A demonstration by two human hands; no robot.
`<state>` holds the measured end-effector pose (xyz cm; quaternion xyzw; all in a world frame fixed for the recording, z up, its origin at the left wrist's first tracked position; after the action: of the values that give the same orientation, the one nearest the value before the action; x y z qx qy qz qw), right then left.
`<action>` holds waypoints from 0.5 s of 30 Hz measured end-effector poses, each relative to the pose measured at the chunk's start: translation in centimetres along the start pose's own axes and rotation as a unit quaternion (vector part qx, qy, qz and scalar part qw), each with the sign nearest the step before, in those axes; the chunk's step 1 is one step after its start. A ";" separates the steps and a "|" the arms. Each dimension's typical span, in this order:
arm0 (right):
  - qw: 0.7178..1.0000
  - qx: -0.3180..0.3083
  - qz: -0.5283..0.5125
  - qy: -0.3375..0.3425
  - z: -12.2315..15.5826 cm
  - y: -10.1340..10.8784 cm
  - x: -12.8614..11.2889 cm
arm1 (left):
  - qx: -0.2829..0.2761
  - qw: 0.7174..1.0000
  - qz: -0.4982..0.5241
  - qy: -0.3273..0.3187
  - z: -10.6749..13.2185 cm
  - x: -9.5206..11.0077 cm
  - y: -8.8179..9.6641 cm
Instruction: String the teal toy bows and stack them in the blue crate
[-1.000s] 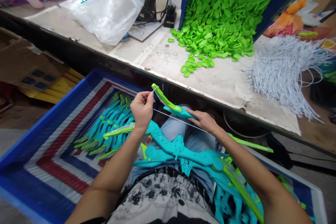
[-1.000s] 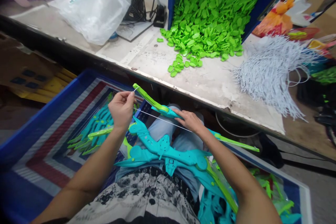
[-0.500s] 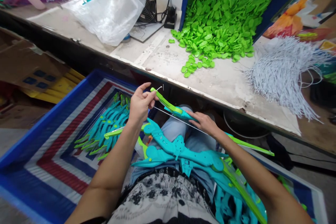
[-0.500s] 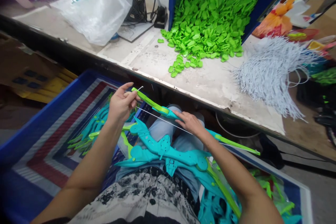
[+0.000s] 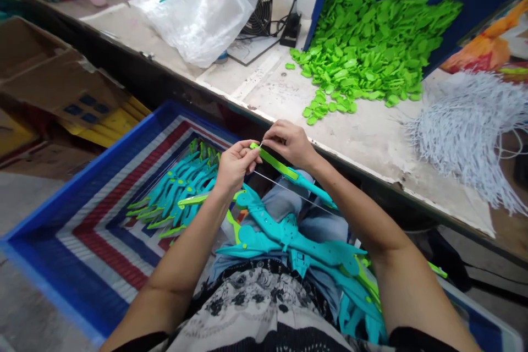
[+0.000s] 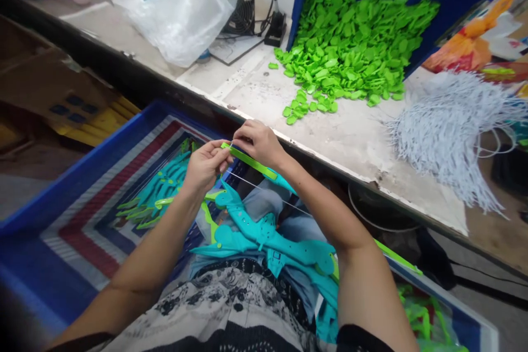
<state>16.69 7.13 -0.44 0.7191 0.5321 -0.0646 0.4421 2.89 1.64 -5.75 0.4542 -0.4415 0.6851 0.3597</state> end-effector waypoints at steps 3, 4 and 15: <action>0.999 -0.021 -0.001 0.026 0.2 -0.7 -0.7 | -0.010 1.000 -0.006 0.016 0.0 -0.5 0.2; 0.999 -0.024 -0.003 0.025 0.4 -1.0 -0.8 | -0.014 1.000 -0.015 0.020 0.0 -0.8 0.2; 0.923 0.354 0.056 -0.141 -6.2 3.9 6.5 | 0.011 0.954 -0.134 -0.269 0.1 -1.5 -0.6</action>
<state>20.32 15.95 1.81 0.8407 0.3655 -0.3251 0.2323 3.93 1.57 -7.03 0.6806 -0.4498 0.4874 0.3111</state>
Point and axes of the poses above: each hand's wrist, its own z-axis away from the middle knuckle, its own y-axis out of the back of the hand, x = y × z, the point moved 4 cm from there along -z, towards the middle knuckle, and after that the axes turned 15 degrees about x, right-handed, at the moved point
